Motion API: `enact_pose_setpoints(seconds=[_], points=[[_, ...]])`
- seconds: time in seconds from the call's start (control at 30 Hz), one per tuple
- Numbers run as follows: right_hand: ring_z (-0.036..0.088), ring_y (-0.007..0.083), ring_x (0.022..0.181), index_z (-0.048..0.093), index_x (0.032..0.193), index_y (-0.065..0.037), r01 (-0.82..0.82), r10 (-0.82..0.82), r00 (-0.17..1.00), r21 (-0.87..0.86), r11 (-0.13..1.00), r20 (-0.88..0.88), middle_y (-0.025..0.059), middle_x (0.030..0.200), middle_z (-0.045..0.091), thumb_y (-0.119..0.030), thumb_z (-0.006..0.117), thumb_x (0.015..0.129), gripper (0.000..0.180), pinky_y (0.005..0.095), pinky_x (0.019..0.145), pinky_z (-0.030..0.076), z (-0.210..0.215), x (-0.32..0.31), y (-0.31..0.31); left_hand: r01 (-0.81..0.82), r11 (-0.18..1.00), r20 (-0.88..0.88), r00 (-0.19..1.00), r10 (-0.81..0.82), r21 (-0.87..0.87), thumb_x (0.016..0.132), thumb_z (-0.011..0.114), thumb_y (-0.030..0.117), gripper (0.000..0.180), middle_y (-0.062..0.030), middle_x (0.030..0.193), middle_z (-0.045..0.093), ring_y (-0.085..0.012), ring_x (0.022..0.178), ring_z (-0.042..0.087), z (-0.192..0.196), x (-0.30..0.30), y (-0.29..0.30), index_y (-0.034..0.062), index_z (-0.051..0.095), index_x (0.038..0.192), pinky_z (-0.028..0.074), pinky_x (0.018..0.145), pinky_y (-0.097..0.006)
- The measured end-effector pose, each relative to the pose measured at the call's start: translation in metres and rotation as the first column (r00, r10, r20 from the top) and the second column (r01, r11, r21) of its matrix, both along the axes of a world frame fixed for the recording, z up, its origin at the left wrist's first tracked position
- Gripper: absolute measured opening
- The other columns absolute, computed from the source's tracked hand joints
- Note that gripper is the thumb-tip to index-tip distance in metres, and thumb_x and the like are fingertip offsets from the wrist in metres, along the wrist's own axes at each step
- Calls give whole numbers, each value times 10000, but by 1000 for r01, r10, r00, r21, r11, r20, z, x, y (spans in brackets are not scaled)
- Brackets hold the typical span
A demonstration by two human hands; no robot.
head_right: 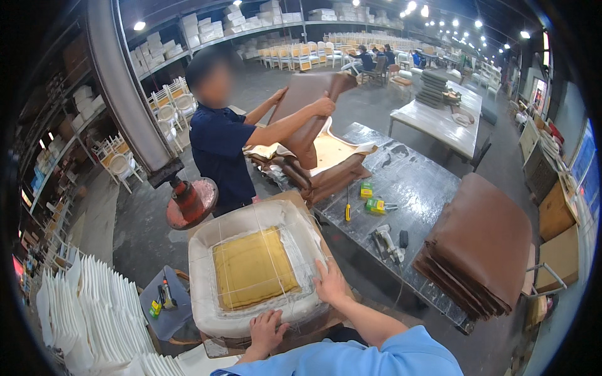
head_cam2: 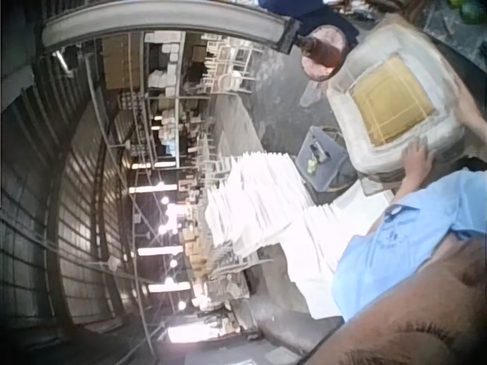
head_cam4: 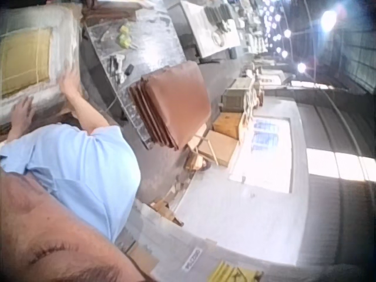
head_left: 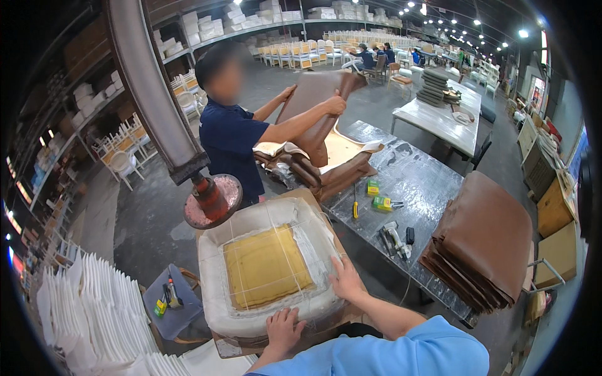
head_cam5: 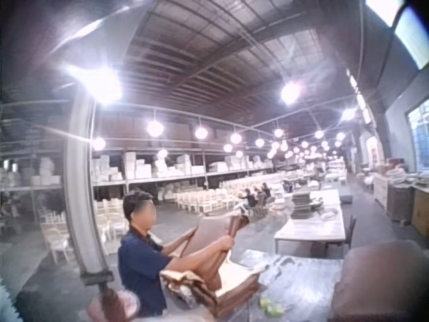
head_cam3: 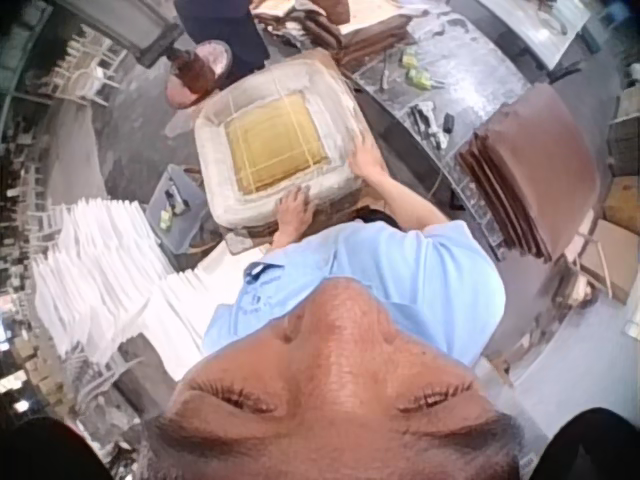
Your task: The person stretches and staples a white fabric cover onto a chair base using a pneumatic staple gun. They then flip the chair over and place a brown leather cushion on top.
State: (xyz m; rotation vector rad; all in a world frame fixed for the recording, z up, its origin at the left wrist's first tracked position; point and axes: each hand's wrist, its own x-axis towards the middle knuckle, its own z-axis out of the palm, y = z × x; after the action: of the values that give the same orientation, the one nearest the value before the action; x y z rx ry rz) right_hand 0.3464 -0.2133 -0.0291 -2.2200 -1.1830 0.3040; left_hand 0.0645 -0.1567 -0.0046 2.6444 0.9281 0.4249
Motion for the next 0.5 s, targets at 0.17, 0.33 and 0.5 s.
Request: enact_pose_setpoints(seconds=[0.17,0.33,0.5], points=[[497,464,1450,513,1604,-213,5,2,996,71,997,-90,267,1580,494,-285,693,1022,614,541,1201,411,6,17,15,83,995,-28,996,-84,-52,961,729,504,528,-105,1340,727,-320,1216,677,5,-10,23,146,721,1349,451,1038,-510],[535,456,1414,580,1548,-153,167,-156,985,235,957,-68,254,1558,523,-269,724,1006,572,509,1174,451,5,33,-2,64,997,-17,998,-65,-53,974,716,493,522,-111,1342,720,-326,1237,664,5,20,10,125,718,1345,454,1049,-500],[548,433,1407,621,1496,-101,291,-222,944,296,910,-245,232,1535,552,-245,731,996,531,473,1172,463,14,22,-50,-6,999,-22,1000,6,-35,965,729,467,535,-138,1353,706,-340,1248,653,3,21,5,104,710,1358,454,1069,-514]])
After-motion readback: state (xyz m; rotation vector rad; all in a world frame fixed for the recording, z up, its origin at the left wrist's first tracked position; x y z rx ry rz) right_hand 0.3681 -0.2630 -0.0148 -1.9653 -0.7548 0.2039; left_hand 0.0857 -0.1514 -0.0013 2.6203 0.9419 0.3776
